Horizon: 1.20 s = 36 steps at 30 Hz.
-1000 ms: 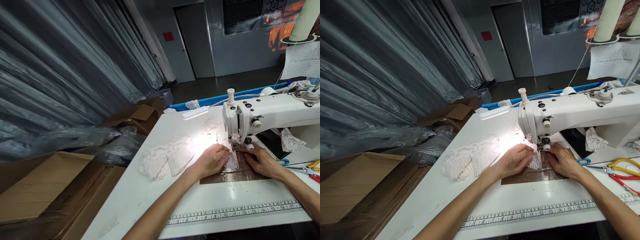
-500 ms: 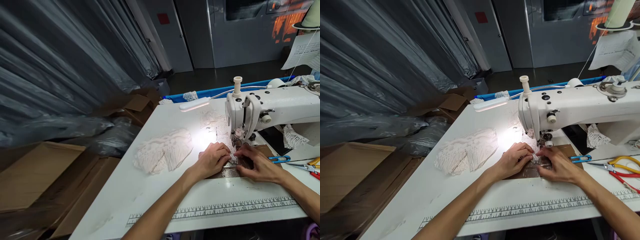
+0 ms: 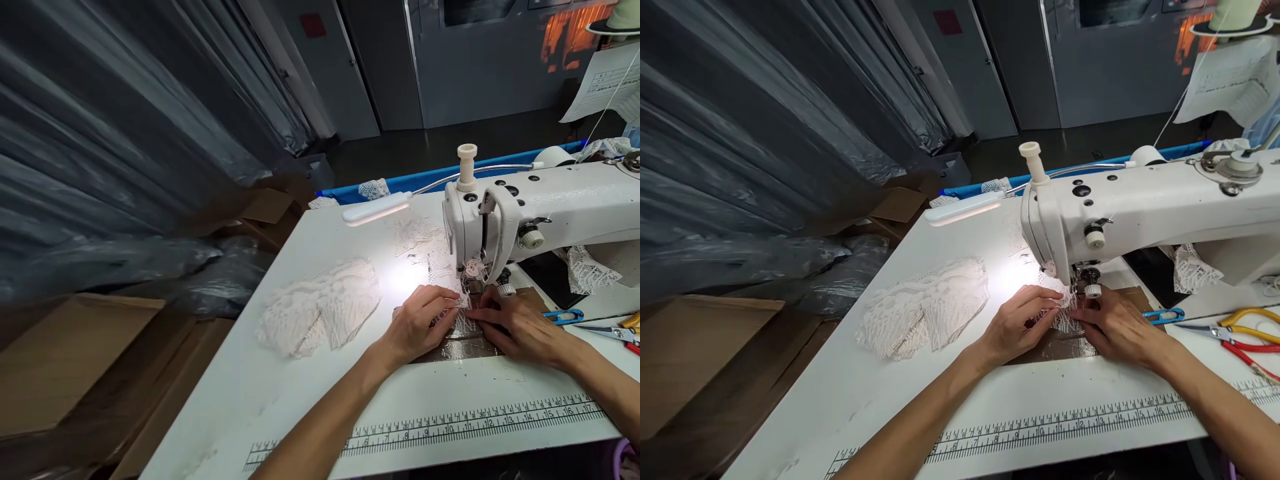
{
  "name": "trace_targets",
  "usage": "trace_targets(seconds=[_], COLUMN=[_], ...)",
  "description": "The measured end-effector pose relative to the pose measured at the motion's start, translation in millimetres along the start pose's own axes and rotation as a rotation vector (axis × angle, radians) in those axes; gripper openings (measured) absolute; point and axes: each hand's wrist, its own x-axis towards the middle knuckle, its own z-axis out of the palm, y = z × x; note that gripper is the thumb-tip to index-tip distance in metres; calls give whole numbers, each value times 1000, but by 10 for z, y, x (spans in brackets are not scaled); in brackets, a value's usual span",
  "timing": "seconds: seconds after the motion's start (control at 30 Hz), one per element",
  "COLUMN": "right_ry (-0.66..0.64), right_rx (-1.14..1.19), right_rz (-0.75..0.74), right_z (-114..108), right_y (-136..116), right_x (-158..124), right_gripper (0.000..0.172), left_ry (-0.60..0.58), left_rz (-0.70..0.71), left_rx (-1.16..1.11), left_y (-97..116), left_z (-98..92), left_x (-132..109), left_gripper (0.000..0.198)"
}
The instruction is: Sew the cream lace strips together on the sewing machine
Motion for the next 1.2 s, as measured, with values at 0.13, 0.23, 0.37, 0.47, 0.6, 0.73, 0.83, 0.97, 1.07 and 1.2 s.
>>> trace_targets(seconds=[0.13, 0.23, 0.37, 0.47, 0.6, 0.73, 0.83, 0.97, 1.07, 1.2], right_ry=[-35, -39, 14, 31, 25, 70, 75, 35, -13, -4], right_rx=[17, 78, 106, 33, -43, -7, 14, 25, 30, -22], right_rz=[-35, -17, 98, 155, 90, 53, 42, 49, 41, 18], right_z=[-51, -67, -40, 10, 66, 90, 97, 89, 69, 49], right_y=[-49, -52, -2, 29, 41, 55, 75, 110, 116, 85], right_x=[7, -1, -18, -20, -12, -8, -11, -19, -17, -12], right_gripper=[36, 34, 29, 35, 37, 36, 35, 36, 40, 40], left_ry=[-46, -109, -167, -151, -100, -82, -104, -137, -210, -249], left_rz=[30, 60, 120, 148, 169, 222, 263, 299, 255, 201], left_rx=[0, 21, 59, 98, 169, 217, 217, 243, 221, 210], left_y=[11, 4, -17, -19, 5, 18, 8, 35, 96, 128], left_z=[20, 34, 41, 48, 47, 51, 62, 39, 2, 13], left_x=[-4, -9, -11, -18, -12, 1, -10, -35, -46, -47], left_gripper=[13, 16, 15, 15, 16, 13, 13, 13, 10, 20])
